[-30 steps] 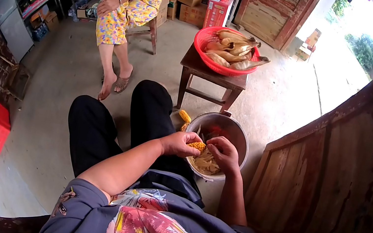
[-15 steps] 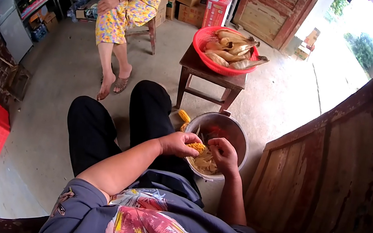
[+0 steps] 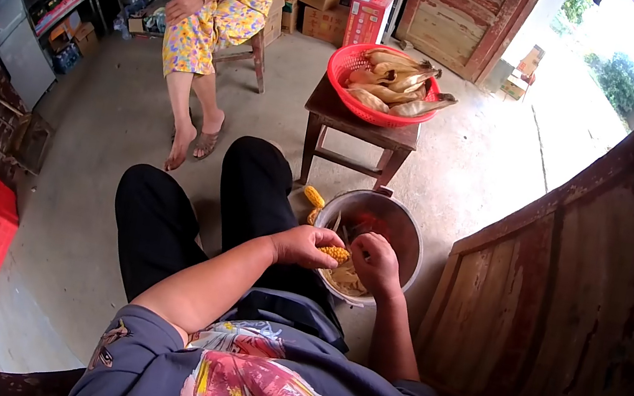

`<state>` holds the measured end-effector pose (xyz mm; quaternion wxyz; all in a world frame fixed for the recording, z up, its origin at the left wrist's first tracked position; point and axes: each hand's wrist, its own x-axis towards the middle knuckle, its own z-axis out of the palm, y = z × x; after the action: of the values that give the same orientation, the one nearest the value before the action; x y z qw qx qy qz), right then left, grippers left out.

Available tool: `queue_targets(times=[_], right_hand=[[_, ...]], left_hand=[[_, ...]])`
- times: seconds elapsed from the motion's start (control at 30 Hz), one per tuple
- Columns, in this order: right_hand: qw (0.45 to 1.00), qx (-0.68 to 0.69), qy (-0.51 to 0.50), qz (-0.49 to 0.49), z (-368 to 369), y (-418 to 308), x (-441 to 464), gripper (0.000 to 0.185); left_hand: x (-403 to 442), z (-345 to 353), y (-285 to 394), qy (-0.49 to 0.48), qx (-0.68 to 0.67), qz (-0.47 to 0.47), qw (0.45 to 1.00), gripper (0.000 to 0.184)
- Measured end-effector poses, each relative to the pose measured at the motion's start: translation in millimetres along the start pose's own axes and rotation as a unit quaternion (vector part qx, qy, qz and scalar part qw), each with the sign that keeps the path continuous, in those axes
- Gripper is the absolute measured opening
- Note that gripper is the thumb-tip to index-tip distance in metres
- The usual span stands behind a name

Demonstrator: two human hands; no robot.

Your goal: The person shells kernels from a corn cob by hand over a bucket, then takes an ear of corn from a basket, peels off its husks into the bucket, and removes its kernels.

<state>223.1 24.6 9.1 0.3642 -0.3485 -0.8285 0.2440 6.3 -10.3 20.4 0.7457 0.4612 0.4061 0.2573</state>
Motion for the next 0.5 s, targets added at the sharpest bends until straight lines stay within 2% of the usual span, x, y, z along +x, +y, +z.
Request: queue_targets(times=[0.03,0.13,0.23,0.27,0.3,0.37,0.4,0.47,0.5], right_hand=[[1.0,-0.001,0.0,-0.001,1.3,3.6,-2.9,0.003],[0.993,-0.001,-0.012,0.116,3.0,6.7,-12.8,0.01],[0.986,-0.009,-0.023,0.166,2.5,15.5,-21.7,0.007],[0.993,0.052,0.015,0.108,3.5,21.7,-24.1,0.003],[0.993,0.052,0.015,0.109,0.8,15.6,-22.0,0.003],[0.976,0.179,0.022,0.122,-4.6,1.8,-17.5,0.009],[0.976,0.18,0.023,0.122,-7.1,-5.0,-13.8,0.009],[0.984,0.174,-0.01,0.035,-10.6,-16.7,-7.0,0.017],[0.984,0.174,-0.009,0.035,-9.4,-21.2,-5.6,0.017]], left_hand=[[0.5,-0.3,-0.1,0.0,0.0,0.001,1.0,0.045],[1.3,-3.2,-3.6,0.0,0.039,0.013,0.999,0.047],[2.1,-2.0,-3.8,-0.001,0.026,0.02,0.999,0.048],[1.8,-2.0,-2.7,-0.001,0.022,0.012,1.0,0.048],[1.3,-1.8,-1.6,-0.001,0.017,0.005,1.0,0.048],[3.4,-4.0,-3.9,-0.005,0.039,0.016,0.999,0.049],[4.1,-4.5,-5.0,-0.009,0.06,0.028,0.998,0.049],[5.7,-4.4,-7.3,-0.005,0.072,0.036,0.997,0.049],[5.3,-3.2,-5.3,-0.001,0.083,0.045,0.996,0.048]])
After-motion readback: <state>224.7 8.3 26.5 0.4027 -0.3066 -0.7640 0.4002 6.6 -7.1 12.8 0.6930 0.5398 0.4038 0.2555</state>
